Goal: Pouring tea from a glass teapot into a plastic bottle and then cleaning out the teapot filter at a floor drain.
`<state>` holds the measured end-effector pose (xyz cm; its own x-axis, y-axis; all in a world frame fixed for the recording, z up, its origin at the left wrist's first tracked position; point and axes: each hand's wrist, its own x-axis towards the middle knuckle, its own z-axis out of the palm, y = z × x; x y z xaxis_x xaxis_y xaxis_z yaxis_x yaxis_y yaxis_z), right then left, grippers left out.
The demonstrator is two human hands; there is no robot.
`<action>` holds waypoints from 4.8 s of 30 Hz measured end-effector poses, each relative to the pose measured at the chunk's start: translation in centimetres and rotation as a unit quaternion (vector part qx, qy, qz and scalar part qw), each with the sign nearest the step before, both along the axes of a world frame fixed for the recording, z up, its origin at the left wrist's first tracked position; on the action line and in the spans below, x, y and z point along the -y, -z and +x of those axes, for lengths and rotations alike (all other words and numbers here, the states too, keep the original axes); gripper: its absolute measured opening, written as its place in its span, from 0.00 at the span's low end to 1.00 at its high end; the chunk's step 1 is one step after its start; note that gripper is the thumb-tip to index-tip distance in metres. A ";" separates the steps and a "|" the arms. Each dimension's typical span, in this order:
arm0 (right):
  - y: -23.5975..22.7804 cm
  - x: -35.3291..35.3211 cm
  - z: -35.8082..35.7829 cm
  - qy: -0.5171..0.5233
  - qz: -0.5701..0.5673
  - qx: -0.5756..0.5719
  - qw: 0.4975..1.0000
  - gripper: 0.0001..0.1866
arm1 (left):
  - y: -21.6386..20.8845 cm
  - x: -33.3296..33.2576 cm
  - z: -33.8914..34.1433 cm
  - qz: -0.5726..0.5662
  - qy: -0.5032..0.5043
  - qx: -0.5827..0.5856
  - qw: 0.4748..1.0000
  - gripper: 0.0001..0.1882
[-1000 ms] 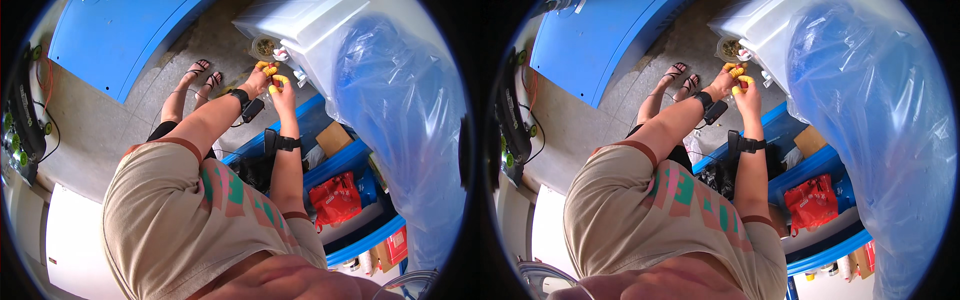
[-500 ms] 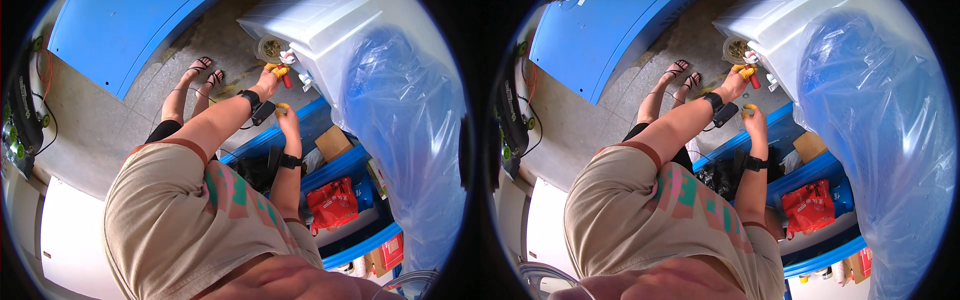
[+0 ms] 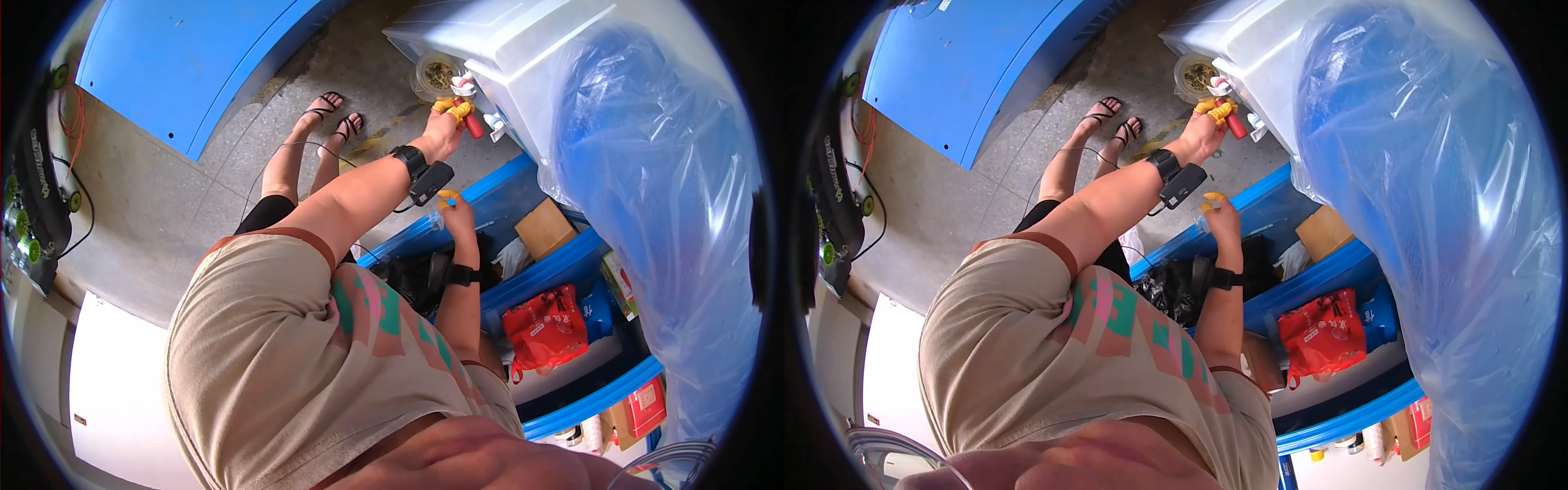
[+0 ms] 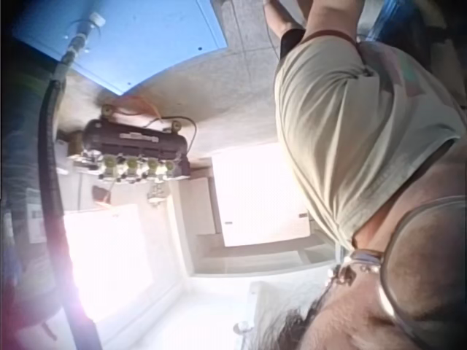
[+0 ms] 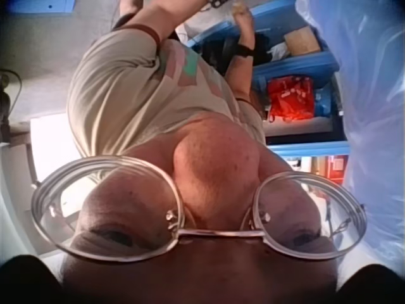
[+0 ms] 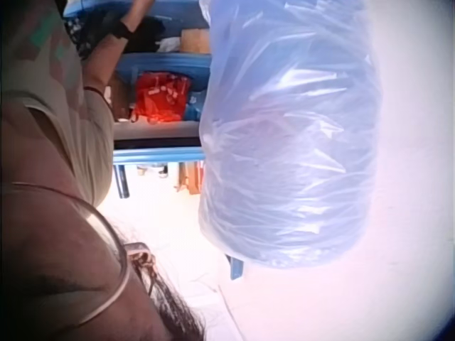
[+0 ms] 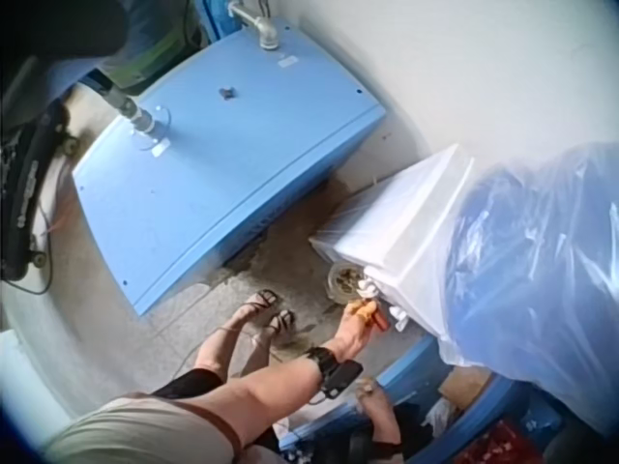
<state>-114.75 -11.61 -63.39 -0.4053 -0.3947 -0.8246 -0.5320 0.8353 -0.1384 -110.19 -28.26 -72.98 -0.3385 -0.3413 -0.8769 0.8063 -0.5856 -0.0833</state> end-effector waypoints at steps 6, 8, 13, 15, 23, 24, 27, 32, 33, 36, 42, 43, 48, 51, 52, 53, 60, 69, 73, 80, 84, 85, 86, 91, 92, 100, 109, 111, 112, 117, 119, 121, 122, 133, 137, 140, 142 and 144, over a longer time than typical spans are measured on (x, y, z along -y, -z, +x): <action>0.4 -0.4 0.2 -0.003 0.015 0.005 1.000 0.19 | 1.7 -1.0 0.8 -0.102 0.020 0.023 0.994 0.19; -0.5 0.7 0.7 0.009 0.040 0.020 0.999 0.19 | 3.0 -1.4 1.4 -0.115 0.040 0.042 0.992 0.19; -0.3 0.0 0.8 0.002 0.023 0.015 1.000 0.19 | 4.8 -1.3 3.1 -0.187 0.116 0.071 0.973 0.20; -0.3 0.0 0.9 0.005 0.019 0.024 1.000 0.18 | 5.2 -1.2 3.8 -0.215 0.146 0.059 0.964 0.20; 0.1 0.0 1.8 0.001 0.021 0.021 1.000 0.18 | 5.0 -0.8 5.3 -0.254 0.168 0.035 0.952 0.20; 0.0 0.1 2.0 0.001 0.021 0.021 1.000 0.18 | 4.1 -0.6 5.6 -0.234 0.188 0.032 0.953 0.19; -0.4 0.7 2.5 0.013 0.038 0.034 0.999 0.18 | 3.3 -0.5 6.0 -0.206 0.220 0.033 0.953 0.19; 0.6 -0.4 2.8 -0.034 0.009 0.012 0.999 0.18 | 3.5 -0.5 6.9 -0.206 0.231 0.047 0.950 0.17; 0.4 0.0 3.1 -0.034 0.007 0.013 0.999 0.18 | 4.0 -0.6 7.3 -0.227 0.241 0.057 0.942 0.17; -0.6 1.0 4.0 -0.024 0.013 0.038 0.999 0.18 | 5.2 -0.2 8.5 -0.261 0.266 0.076 0.925 0.16; -0.3 0.6 4.3 -0.016 0.039 0.060 0.997 0.17 | 5.7 1.2 10.0 -0.245 0.365 0.102 0.892 0.18; -0.1 0.2 4.3 -0.018 0.030 0.057 0.998 0.17 | 5.4 1.5 10.0 -0.235 0.393 0.110 0.882 0.19; 0.6 -0.4 4.5 -0.050 0.015 0.051 0.997 0.16 | 8.2 1.5 10.3 -0.232 0.396 0.102 0.882 0.19; 0.7 -0.8 4.4 -0.037 0.000 0.064 0.997 0.16 | 8.9 1.7 10.0 -0.238 0.420 0.111 0.869 0.20; 0.6 -0.6 4.5 -0.029 0.010 0.065 0.997 0.16 | 9.0 1.8 10.1 -0.242 0.436 0.123 0.858 0.20; 0.5 -0.4 4.6 -0.021 0.019 0.067 0.997 0.16 | 9.6 1.8 10.1 -0.241 0.437 0.123 0.858 0.20; -0.1 0.6 5.0 -0.022 0.036 0.067 0.997 0.16 | 9.7 2.1 10.2 -0.235 0.463 0.131 0.844 0.20; 0.2 0.2 4.9 -0.026 0.024 0.066 0.997 0.16 | 8.5 2.4 10.3 -0.196 0.478 0.111 0.849 0.17; 0.0 0.4 5.2 -0.026 0.034 0.068 0.997 0.16 | 8.3 2.4 10.3 -0.209 0.486 0.132 0.838 0.16; 0.9 -0.7 5.6 -0.049 0.052 0.051 0.996 0.18 | 9.8 2.3 10.4 -0.211 0.497 0.127 0.832 0.17; 1.2 -1.0 6.0 -0.046 0.057 0.071 0.995 0.19 | 9.5 2.4 10.7 -0.224 0.517 0.138 0.815 0.17; 1.3 -1.1 6.1 -0.053 0.056 0.074 0.994 0.19 | 9.6 2.4 10.7 -0.224 0.510 0.130 0.820 0.17; 1.4 -1.3 6.2 -0.059 0.055 0.077 0.994 0.19 | 9.6 2.4 10.7 -0.224 0.510 0.130 0.820 0.17; 1.0 -0.7 6.8 -0.055 0.059 0.089 0.993 0.19 | 9.2 2.4 10.8 -0.223 0.486 0.149 0.832 0.17; 1.0 -0.7 6.8 -0.054 0.060 0.090 0.993 0.19 | 9.0 2.5 10.8 -0.223 0.486 0.148 0.832 0.17; 0.9 -0.2 7.1 -0.066 0.070 0.096 0.991 0.19 | 7.7 3.2 11.1 -0.230 0.493 0.174 0.821 0.18; 0.7 0.6 7.7 -0.067 0.073 0.110 0.989 0.18 | 11.8 2.9 11.0 -0.303 0.526 0.265 0.749 0.21; 0.7 0.5 7.7 -0.066 0.075 0.108 0.989 0.18 | 11.3 3.0 11.0 -0.307 0.545 0.288 0.726 0.21; 0.7 0.4 7.7 -0.064 0.070 0.102 0.990 0.17 | 10.5 3.2 11.1 -0.311 0.562 0.312 0.700 0.21; 1.0 0.2 7.7 -0.073 0.053 0.099 0.991 0.17 | 8.4 3.9 12.5 -0.361 0.541 0.346 0.676 0.21; 1.0 0.2 7.7 -0.071 0.042 0.099 0.992 0.16 | 8.0 4.1 13.3 -0.370 0.546 0.359 0.661 0.22; 0.6 0.7 7.9 -0.075 0.044 0.097 0.992 0.16 | 7.6 4.3 14.0 -0.400 0.584 0.379 0.596 0.22; 0.4 0.9 8.0 -0.079 0.046 0.093 0.991 0.16 | 7.7 4.2 14.3 -0.400 0.585 0.379 0.595 0.22; 0.3 0.9 7.7 -0.053 0.045 0.113 0.991 0.16 | 5.8 5.2 16.2 -0.477 0.591 0.357 0.544 0.26; 0.4 0.9 7.8 -0.053 0.052 0.117 0.990 0.17 | 6.1 6.0 15.3 -0.483 0.600 0.343 0.537 0.27; 0.0 1.5 8.1 -0.058 0.062 0.114 0.990 0.17 | 6.6 6.0 14.9 -0.481 0.602 0.345 0.536 0.27; -0.1 1.5 8.1 -0.056 0.065 0.112 0.990 0.17 | 5.8 6.3 14.6 -0.489 0.607 0.340 0.526 0.25; -0.1 1.5 8.2 -0.055 0.067 0.111 0.990 0.17 | 4.7 6.5 14.4 -0.487 0.604 0.330 0.538 0.25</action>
